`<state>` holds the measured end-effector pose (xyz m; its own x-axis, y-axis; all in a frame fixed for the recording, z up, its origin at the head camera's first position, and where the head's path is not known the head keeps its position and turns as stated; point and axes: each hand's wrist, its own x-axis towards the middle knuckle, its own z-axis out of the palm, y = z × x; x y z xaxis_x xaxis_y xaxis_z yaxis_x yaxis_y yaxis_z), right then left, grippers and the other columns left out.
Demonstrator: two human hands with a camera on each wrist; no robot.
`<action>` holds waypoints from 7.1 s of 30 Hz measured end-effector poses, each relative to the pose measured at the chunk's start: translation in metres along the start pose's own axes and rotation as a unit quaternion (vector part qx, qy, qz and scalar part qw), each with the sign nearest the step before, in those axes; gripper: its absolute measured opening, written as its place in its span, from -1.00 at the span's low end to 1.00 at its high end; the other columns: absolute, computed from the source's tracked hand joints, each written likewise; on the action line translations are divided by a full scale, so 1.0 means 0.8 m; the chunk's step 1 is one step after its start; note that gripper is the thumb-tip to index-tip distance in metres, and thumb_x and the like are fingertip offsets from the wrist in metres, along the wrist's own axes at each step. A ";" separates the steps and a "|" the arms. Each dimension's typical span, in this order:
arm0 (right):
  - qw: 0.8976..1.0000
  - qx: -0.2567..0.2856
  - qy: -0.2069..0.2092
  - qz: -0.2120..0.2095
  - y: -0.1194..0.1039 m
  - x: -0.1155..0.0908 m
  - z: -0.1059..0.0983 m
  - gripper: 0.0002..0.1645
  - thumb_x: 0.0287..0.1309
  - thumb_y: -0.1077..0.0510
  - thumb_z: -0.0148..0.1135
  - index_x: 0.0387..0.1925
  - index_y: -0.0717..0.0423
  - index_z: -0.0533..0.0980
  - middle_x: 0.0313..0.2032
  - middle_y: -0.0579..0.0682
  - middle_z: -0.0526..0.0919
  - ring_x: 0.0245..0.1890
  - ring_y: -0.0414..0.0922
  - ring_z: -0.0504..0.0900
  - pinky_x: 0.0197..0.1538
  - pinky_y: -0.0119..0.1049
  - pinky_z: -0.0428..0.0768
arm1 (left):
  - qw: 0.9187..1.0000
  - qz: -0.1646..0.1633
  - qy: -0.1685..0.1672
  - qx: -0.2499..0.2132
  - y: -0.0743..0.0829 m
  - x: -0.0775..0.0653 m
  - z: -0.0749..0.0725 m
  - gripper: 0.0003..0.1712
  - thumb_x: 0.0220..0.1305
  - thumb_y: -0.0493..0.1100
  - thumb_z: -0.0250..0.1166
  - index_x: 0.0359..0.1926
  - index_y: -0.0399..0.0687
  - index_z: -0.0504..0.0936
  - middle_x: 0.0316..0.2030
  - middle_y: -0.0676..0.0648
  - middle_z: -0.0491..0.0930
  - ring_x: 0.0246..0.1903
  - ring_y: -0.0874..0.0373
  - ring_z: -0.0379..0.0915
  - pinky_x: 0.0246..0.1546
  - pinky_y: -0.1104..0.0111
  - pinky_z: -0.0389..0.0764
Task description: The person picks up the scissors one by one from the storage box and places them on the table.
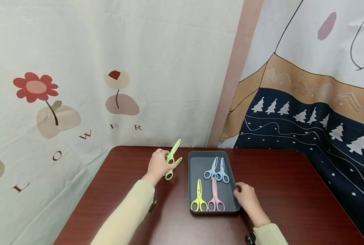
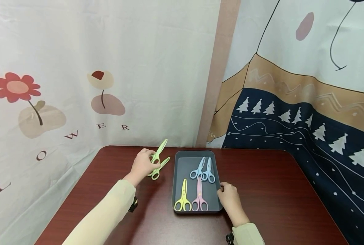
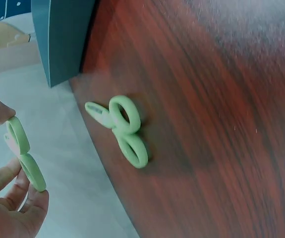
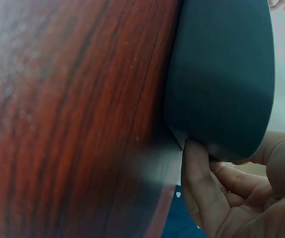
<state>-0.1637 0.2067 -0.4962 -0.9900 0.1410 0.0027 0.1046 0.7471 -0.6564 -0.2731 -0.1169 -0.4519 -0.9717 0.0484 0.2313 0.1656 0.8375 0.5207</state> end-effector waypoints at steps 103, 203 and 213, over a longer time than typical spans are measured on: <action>1.000 -0.006 0.007 -0.007 0.003 -0.001 0.004 -0.64 0.12 0.33 0.07 -0.06 0.45 0.53 -0.12 0.37 0.61 -0.21 0.09 0.61 -0.21 -0.04 0.57 | 0.992 -0.008 -0.107 0.058 -0.115 -0.023 0.003 -0.41 -0.08 -0.27 0.40 0.05 -0.41 0.53 -0.01 -0.29 0.40 -0.05 -0.14 0.28 -0.13 0.13 0.42; 1.000 -0.027 -0.011 -0.009 -0.004 -0.006 0.001 -0.61 0.15 0.31 0.05 0.00 0.47 0.49 -0.05 0.43 0.56 -0.13 0.20 0.60 -0.20 -0.01 0.57 | 0.987 0.006 -0.141 0.082 0.169 -0.134 0.118 -0.61 -0.23 0.01 0.54 -0.60 -0.20 0.60 -0.43 -0.13 0.45 -0.46 0.04 0.45 -0.48 0.28 0.54; 0.999 -0.028 -0.015 -0.004 -0.003 -0.004 0.001 -0.60 0.15 0.30 0.05 0.01 0.45 0.49 -0.04 0.42 0.56 -0.13 0.21 0.60 -0.21 -0.02 0.57 | 0.978 0.011 -0.148 0.149 0.186 -0.140 0.128 -0.28 -0.31 0.19 0.55 -0.27 -0.34 0.65 -0.37 -0.14 0.41 -0.35 0.03 0.42 -0.40 0.32 0.53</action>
<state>-0.1608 0.2038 -0.4955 -0.9932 0.1158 -0.0155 0.1010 0.7840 -0.6124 -0.1572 0.0581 -0.4844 -0.9822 0.1855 -0.0307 0.1725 0.9539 0.2455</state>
